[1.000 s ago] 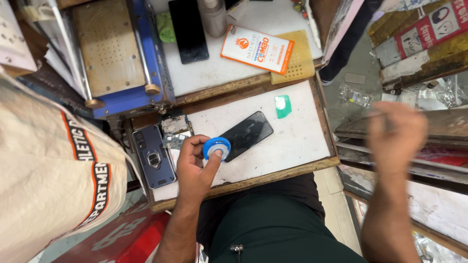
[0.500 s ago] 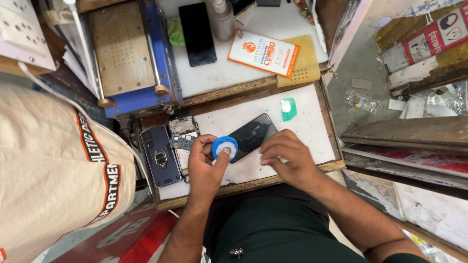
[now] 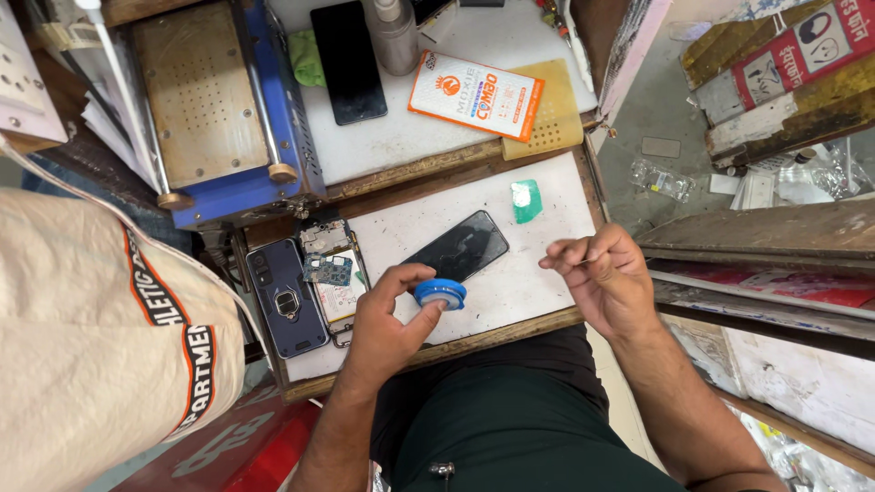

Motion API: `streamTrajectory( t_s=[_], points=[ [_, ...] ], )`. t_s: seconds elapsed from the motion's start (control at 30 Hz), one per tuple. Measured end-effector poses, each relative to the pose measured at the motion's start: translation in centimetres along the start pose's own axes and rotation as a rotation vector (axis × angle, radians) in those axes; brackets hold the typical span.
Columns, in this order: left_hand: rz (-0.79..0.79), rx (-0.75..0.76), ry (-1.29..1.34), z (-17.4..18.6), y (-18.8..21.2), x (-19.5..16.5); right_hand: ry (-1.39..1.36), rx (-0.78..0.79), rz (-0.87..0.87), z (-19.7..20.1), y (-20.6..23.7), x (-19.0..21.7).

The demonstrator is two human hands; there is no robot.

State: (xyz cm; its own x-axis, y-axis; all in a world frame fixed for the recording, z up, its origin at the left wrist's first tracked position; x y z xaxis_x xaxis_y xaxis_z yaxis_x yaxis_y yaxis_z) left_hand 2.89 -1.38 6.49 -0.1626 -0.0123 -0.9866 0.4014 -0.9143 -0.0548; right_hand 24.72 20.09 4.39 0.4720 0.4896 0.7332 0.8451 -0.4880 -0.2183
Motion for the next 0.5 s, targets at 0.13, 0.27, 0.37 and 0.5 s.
streamTrajectory(
  t_s=[0.13, 0.27, 0.37, 0.5],
  points=[
    [-0.059, 0.0, -0.237, 0.1, 0.0, -1.2, -0.323, 0.039, 0.025, 0.1, -0.2, 0.2],
    [-0.132, -0.007, -0.302, 0.2, 0.1, -2.0, -0.366, 0.027, 0.041, 0.4, -0.6, 0.7],
    [-0.145, -0.006, -0.325, 0.3, 0.1, -2.3, -0.346, 0.014, 0.047, 0.4, -0.8, 1.3],
    [-0.188, 0.002, -0.354, 0.2, -0.1, -2.7, -0.249, -0.006, 0.059, 0.4, -1.3, 2.0]
  ],
)
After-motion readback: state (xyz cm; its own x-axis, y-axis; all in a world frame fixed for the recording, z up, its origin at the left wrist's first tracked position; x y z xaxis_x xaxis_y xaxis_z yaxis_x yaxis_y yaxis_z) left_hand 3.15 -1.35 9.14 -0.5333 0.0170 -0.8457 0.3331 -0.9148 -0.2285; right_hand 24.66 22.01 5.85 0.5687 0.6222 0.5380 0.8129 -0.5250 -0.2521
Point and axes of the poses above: each hand's wrist, its own y-axis away from the middle knuckle, its own z-axis out of the back of the hand, x = y × z, the point moved 2 cm from there along -y, towards the middle knuckle, and after that the axes turned 9 degrees about x, right-handed, at the moved point
